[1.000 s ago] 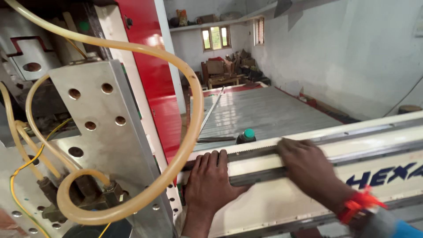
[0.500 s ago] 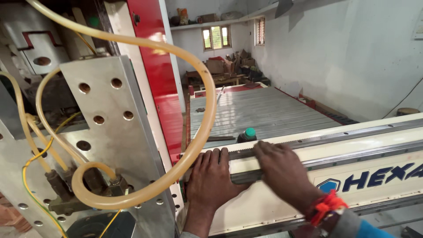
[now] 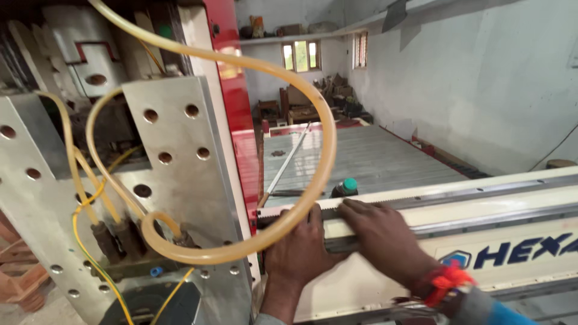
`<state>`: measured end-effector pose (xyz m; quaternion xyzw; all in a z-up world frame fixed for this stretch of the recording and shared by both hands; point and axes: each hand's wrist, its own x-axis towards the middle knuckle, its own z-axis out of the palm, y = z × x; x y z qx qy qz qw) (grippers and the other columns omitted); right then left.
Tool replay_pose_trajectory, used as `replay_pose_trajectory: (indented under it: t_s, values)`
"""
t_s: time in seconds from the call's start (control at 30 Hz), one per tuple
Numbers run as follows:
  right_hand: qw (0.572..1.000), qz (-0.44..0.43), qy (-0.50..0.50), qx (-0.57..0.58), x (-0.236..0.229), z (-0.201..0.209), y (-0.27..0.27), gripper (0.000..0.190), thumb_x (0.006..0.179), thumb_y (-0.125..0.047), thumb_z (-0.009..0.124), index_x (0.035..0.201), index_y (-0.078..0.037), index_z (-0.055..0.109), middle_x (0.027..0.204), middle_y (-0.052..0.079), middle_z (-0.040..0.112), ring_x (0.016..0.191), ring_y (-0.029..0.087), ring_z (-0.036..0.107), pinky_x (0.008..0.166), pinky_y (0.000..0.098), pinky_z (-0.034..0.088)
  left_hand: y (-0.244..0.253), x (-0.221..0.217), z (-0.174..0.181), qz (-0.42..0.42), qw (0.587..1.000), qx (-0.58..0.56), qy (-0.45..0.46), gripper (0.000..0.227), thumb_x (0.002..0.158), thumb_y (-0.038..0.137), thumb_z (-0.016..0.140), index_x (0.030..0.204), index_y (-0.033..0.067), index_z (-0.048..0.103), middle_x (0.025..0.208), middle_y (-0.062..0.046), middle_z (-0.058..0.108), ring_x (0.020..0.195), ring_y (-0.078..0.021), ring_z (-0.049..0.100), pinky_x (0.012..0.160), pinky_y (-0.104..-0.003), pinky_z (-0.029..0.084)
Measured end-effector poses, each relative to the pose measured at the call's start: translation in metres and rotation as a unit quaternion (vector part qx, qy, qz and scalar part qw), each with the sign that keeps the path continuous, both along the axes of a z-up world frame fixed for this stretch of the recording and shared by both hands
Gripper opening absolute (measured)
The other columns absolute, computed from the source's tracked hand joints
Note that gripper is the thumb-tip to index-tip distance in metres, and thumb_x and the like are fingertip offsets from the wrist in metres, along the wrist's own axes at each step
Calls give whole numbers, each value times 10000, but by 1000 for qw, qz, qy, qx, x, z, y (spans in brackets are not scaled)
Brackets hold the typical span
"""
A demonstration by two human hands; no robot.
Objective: The person wipes the rail and frame of a large CNC machine with a cloth and then uses a brush to clean the top edge of the machine frame.
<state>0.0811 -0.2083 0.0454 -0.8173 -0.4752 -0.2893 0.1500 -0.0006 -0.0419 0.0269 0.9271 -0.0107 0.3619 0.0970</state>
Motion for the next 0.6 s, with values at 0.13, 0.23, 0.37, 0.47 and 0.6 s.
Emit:
replay_pose_trajectory:
  t_s: [0.13, 0.23, 0.37, 0.47, 0.6]
  values:
    - [998, -66, 14, -13, -2, 16, -17, 543, 663, -90, 740, 1198, -87, 644, 1245, 89, 699, 998, 351, 688, 877, 487, 508, 9, 3, -10, 3, 991, 56, -121, 960, 609, 703, 821, 1185, -35, 606, 1059, -203, 668, 1058, -422, 611, 951, -520, 449]
    - [999, -48, 18, 19, -12, -4, 17, 642, 595, -124, 780, 1226, -94, 663, 1175, 131, 708, 1068, 397, 663, 875, 504, 491, 13, 6, -12, -4, 1000, 24, -11, 889, 736, 725, 776, 1205, -6, 585, 1104, -184, 645, 1095, -363, 607, 1060, -523, 420]
    - [1000, 20, -15, -11, 1, -10, 29, 434, 720, -97, 734, 1149, -88, 669, 1099, 123, 736, 1009, 343, 702, 916, 471, 539, 13, -1, -10, -34, 999, 5, -1, 700, 837, 550, 691, 1330, 62, 601, 1145, -147, 662, 1108, -327, 625, 1071, -462, 453]
    - [1000, -2, -8, -13, 16, 6, -19, 538, 681, -162, 776, 1206, -91, 679, 1208, 129, 729, 994, 358, 706, 844, 472, 557, 15, -4, -7, -15, 999, 7, -29, 1182, 654, 731, 799, 1397, -127, 469, 1086, -233, 643, 1027, -372, 607, 966, -492, 432]
    - [999, -38, 27, -3, 4, -1, -4, 570, 637, -218, 808, 1191, -149, 689, 1124, 99, 748, 964, 355, 706, 825, 489, 546, 19, -3, -8, 2, 1000, 6, 14, 1150, 667, 721, 787, 1411, -96, 469, 1120, -232, 656, 1088, -386, 602, 1010, -490, 432]
